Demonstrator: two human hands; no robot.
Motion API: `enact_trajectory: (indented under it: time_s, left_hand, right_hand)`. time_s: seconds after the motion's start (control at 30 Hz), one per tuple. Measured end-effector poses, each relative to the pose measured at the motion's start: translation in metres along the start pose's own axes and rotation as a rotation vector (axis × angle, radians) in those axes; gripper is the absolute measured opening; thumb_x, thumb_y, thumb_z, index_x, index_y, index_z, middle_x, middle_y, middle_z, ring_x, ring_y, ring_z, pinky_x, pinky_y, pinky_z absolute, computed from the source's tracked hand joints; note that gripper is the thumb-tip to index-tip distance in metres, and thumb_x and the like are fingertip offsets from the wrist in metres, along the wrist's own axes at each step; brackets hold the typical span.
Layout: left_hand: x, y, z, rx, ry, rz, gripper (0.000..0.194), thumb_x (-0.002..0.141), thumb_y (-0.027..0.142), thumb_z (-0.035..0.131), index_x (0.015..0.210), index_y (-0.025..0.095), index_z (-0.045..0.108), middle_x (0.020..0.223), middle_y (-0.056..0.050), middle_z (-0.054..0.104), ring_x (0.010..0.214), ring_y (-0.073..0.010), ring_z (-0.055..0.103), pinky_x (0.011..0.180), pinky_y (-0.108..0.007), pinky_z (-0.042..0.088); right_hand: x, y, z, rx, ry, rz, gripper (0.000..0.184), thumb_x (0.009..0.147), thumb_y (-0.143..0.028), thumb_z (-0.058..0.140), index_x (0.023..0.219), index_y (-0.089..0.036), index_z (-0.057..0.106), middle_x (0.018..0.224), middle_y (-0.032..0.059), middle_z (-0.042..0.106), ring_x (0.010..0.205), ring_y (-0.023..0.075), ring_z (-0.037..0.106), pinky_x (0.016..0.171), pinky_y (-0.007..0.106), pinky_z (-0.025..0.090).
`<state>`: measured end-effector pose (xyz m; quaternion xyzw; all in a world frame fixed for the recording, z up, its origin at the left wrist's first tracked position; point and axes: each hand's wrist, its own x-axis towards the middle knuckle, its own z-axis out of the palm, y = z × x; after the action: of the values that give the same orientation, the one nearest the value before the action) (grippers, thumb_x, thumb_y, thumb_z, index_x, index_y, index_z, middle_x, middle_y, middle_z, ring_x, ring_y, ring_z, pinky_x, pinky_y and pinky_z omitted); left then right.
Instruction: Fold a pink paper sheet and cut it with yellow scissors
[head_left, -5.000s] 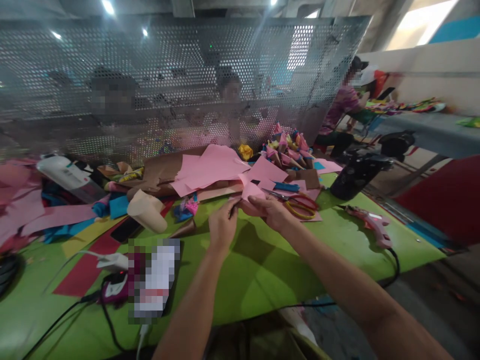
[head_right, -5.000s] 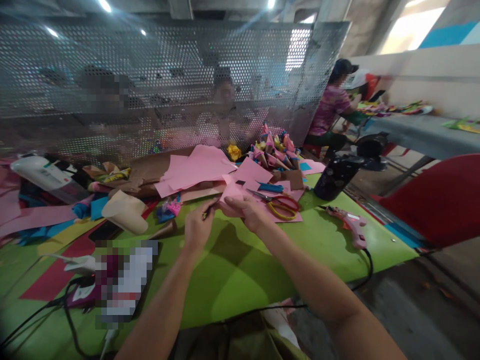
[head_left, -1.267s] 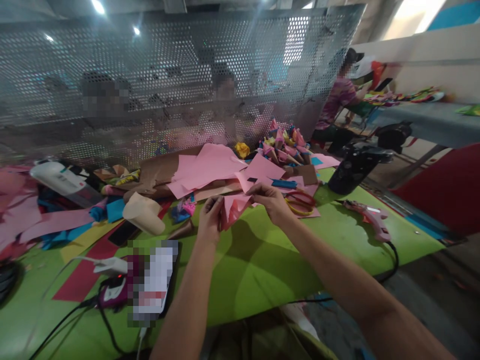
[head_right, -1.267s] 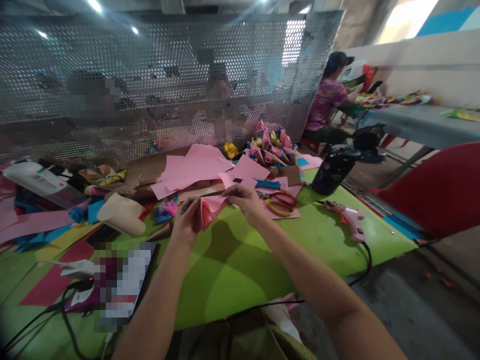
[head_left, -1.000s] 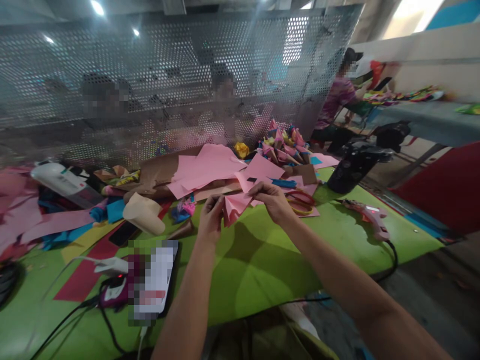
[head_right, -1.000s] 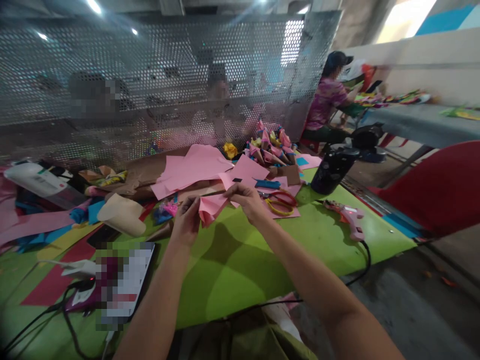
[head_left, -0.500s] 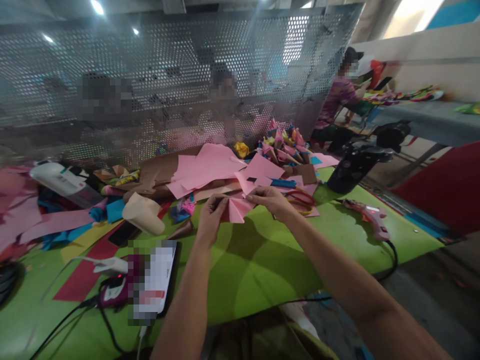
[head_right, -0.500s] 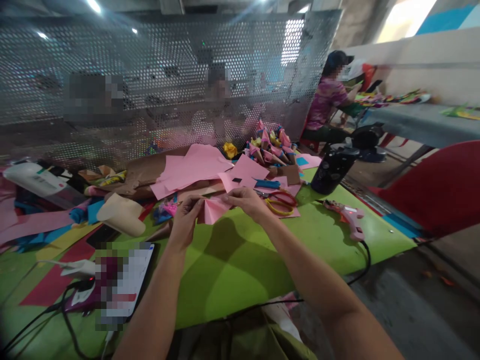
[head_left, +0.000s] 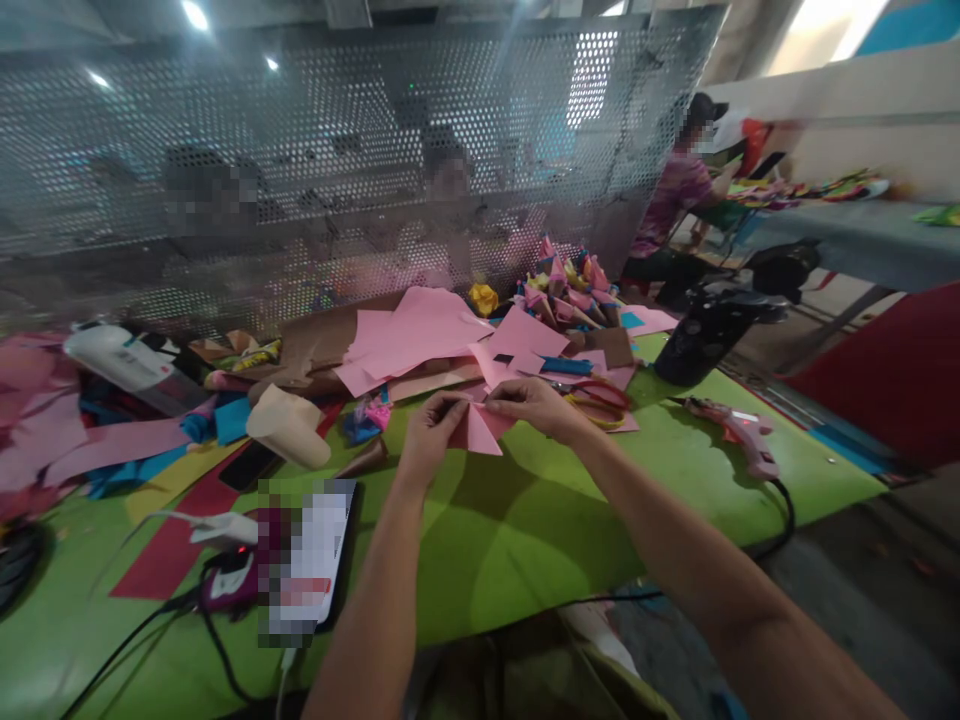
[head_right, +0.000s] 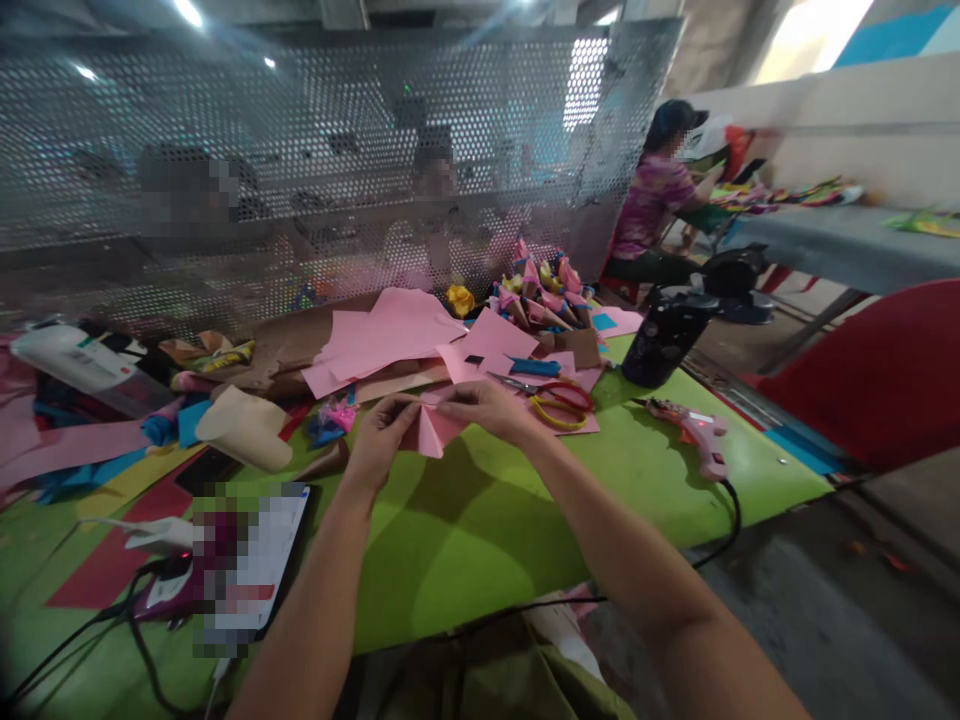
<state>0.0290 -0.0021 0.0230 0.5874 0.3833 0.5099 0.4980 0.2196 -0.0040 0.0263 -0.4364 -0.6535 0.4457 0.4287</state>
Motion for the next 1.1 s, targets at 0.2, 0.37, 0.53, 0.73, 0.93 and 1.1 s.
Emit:
enact_trajectory:
  time_s: [0.2,0.37,0.53,0.73,0.93,1.1]
  left_hand:
    - [0.000,-0.005,0.003,-0.031,-0.014,-0.058,0.021,0.070,0.039,0.073,0.078,0.020,0.068,0.080,0.000,0.067,0.077,-0.0147,0.058,0.076,-0.027,0.046]
    - [0.000,-0.010,0.005,-0.025,-0.010,-0.058,0.022,0.071,0.038,0.072,0.080,0.019,0.068,0.082,-0.001,0.066,0.078,-0.0148,0.057,0.076,-0.027,0.045]
    - [0.000,-0.012,0.010,0.023,-0.002,-0.014,0.016,0.075,0.035,0.068,0.078,0.019,0.065,0.078,0.000,0.063,0.078,-0.0145,0.056,0.077,-0.027,0.044]
    - [-0.003,-0.015,0.018,0.074,0.066,0.000,0.014,0.083,0.033,0.060,0.079,0.020,0.059,0.077,0.001,0.058,0.078,-0.0143,0.053,0.076,-0.026,0.042]
    - [-0.002,-0.013,0.017,0.206,0.177,0.026,0.011,0.087,0.023,0.054,0.076,0.020,0.053,0.075,0.001,0.055,0.077,-0.0151,0.051,0.077,-0.026,0.040]
    - [-0.001,-0.011,0.015,0.236,0.205,0.040,0.013,0.085,0.024,0.059,0.074,0.020,0.053,0.072,0.001,0.055,0.073,-0.0148,0.051,0.073,-0.026,0.039]
  right_hand:
    - [0.002,0.008,0.009,0.011,0.048,0.026,0.033,0.068,-0.047,0.071,0.070,-0.015,0.064,0.062,-0.0007,0.058,0.057,0.0111,0.049,0.057,0.025,0.038]
    - [0.002,0.011,0.010,-0.035,0.045,-0.009,0.028,0.072,-0.044,0.068,0.076,-0.016,0.065,0.069,0.0011,0.063,0.064,0.0124,0.053,0.058,0.024,0.039]
    - [0.002,0.013,0.015,-0.043,0.050,0.012,0.025,0.074,-0.042,0.063,0.071,-0.017,0.060,0.060,-0.0025,0.055,0.056,0.0107,0.046,0.054,0.024,0.035]
    - [0.005,0.017,0.017,-0.075,0.091,-0.018,0.028,0.072,-0.045,0.064,0.070,-0.017,0.060,0.064,-0.0009,0.058,0.061,0.0123,0.049,0.059,0.025,0.037]
    - [0.003,0.016,0.015,-0.183,0.041,-0.046,0.025,0.075,-0.041,0.059,0.069,-0.017,0.060,0.067,0.0014,0.061,0.064,0.0139,0.051,0.060,0.026,0.037]
    - [-0.001,0.013,0.015,-0.192,0.047,-0.055,0.015,0.068,-0.031,0.062,0.069,-0.016,0.061,0.070,0.0017,0.065,0.064,0.0145,0.054,0.060,0.025,0.038]
